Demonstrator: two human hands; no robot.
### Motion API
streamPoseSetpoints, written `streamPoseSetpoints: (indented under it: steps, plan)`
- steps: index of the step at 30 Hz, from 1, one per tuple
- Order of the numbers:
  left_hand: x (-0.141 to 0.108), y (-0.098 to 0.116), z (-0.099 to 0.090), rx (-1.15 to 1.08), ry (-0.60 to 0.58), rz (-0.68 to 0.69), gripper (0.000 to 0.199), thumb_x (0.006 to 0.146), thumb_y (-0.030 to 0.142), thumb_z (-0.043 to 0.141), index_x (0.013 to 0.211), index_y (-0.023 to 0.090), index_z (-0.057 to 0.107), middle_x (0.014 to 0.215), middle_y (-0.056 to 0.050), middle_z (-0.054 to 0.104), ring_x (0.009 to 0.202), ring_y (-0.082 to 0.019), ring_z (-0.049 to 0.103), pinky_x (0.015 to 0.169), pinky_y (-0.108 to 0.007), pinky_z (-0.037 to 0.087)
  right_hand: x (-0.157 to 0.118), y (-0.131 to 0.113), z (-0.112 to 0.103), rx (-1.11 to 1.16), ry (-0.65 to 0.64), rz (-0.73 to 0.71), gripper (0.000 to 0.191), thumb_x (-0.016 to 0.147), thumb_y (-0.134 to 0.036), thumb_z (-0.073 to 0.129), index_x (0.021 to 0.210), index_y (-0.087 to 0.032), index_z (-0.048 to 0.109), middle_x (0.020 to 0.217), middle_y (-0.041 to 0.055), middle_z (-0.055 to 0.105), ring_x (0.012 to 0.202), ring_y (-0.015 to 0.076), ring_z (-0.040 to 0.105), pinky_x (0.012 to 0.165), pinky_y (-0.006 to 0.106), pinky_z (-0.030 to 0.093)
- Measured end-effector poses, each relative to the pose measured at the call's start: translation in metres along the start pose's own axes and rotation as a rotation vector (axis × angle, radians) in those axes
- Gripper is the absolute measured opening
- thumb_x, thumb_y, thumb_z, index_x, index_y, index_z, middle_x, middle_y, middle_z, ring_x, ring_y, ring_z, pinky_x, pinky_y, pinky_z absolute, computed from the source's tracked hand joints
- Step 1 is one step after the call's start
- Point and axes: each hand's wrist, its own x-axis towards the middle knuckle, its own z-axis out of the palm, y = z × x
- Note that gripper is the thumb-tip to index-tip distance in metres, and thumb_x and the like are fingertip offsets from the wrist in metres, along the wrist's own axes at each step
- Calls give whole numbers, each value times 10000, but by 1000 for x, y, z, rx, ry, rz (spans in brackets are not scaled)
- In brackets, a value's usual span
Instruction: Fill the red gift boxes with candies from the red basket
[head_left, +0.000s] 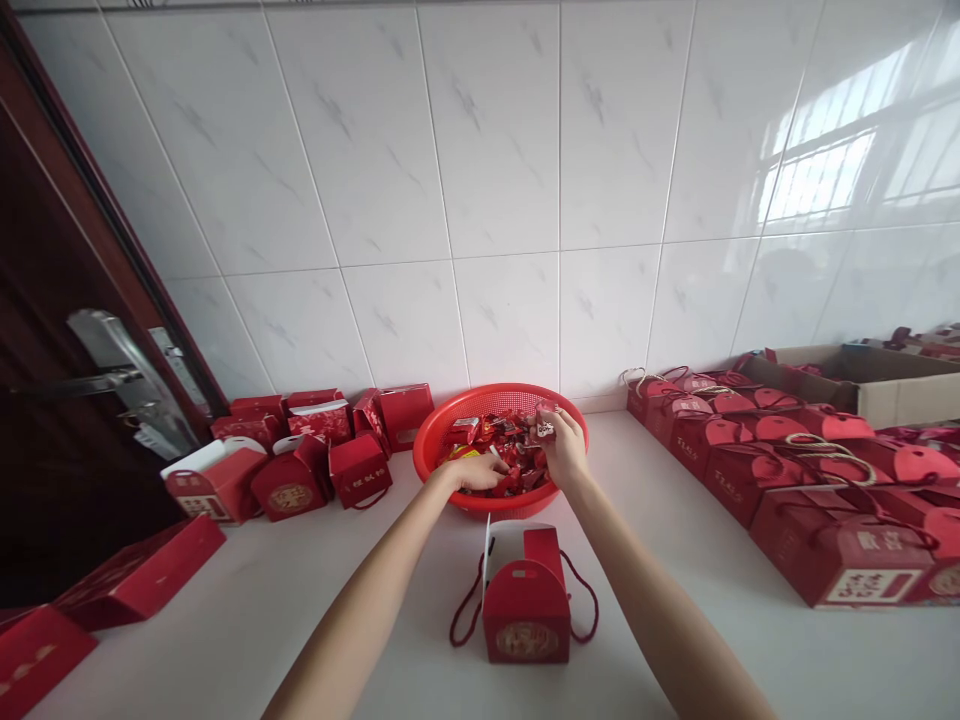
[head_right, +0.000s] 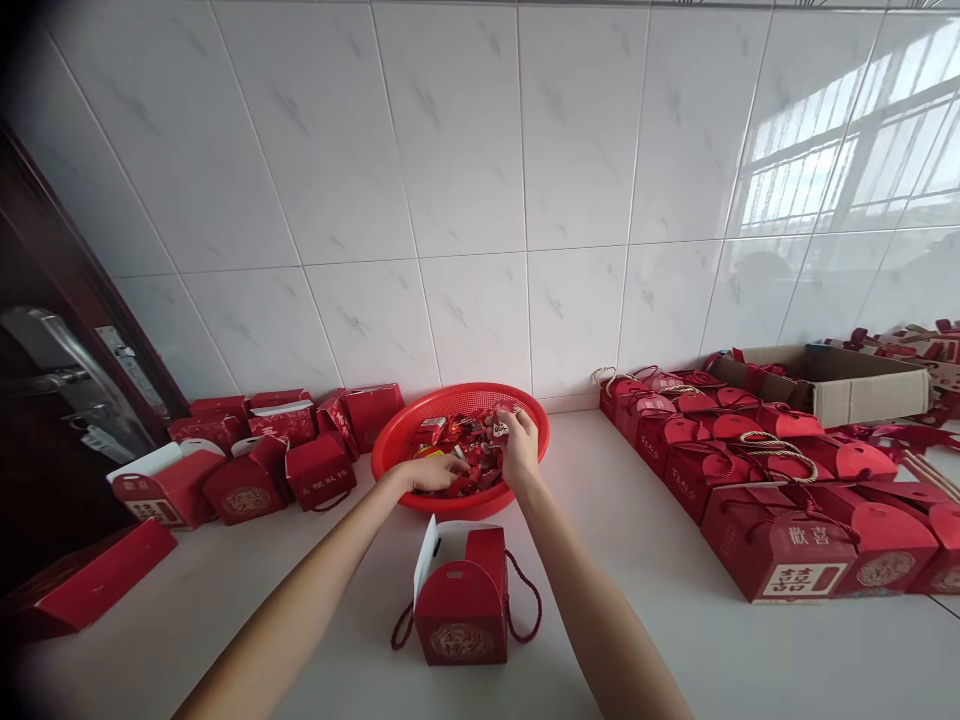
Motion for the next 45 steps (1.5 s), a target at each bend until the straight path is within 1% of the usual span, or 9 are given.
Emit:
streamPoseSetpoints:
  steps: [7,12,16,18,23,27,32,38,45]
  plan:
    - [-5,2,0,-227,17,58,311,594,153,638,884,216,730,605,51,631,520,-120,508,503,-223,348,-1,-1,2,-6,-9,0,203,560,-318,735,629,-209,577,624,-3,636,540,129,502,490,265,394]
    - [-6,1,-1,-333,-8,11,405,678,356,720,1062,225,715,808,-13,736,671,-178,653,582,-249,460,0,0,0,-23,-25,-7,206,575,-327,736,636,-207,580,626,-3,631,537,128,501,496,269,397]
    - [-6,-2,-4,-347,-115,53,498,588,268,810,1079,221,741,832,-25,751,779,-196,677,662,-253,483,0,0,-1,-38,-32,-7,196,594,-326,731,674,-210,595,651,-5,640,542,132,511,504,276,412]
    - [-5,-3,-5,-321,-104,99,458,560,208,809,1015,221,767,835,-16,754,765,-185,667,661,-249,472,0,0,0,-44,-37,-9,194,602,-328,733,667,-211,594,657,-4,640,542,131,508,505,275,410]
    - [-4,-5,-7,-437,124,228,303,612,238,786,912,194,785,846,-35,757,833,-207,671,769,-290,499,-1,-2,0,-48,-43,-11,193,602,-328,748,635,-213,597,650,1,635,552,135,505,515,278,419]
    - [-2,-8,-8,-534,338,300,322,658,351,786,939,195,773,1020,-61,751,1003,-234,657,897,-328,499,0,-1,0,-46,-62,-1,209,592,-336,759,614,-211,593,648,5,637,559,139,505,514,279,419]
    - [-1,-11,-9,-611,539,353,398,654,486,778,912,184,756,1010,-72,751,995,-244,669,905,-353,520,1,2,-1,-57,-97,28,254,576,-381,794,660,-201,636,704,9,672,595,143,541,552,276,432]
    - [0,-11,-8,-618,652,367,429,629,534,787,849,172,727,923,-59,753,913,-234,678,862,-346,542,-1,1,-4,-104,-215,107,291,588,-421,824,715,-199,686,796,30,719,704,180,619,602,274,469]
    - [1,-10,-7,-578,682,372,457,642,572,758,823,155,706,875,-66,736,859,-228,680,812,-334,555,-3,-1,-3,-209,-365,205,359,572,-427,857,792,-180,716,803,27,709,721,174,627,617,265,482]
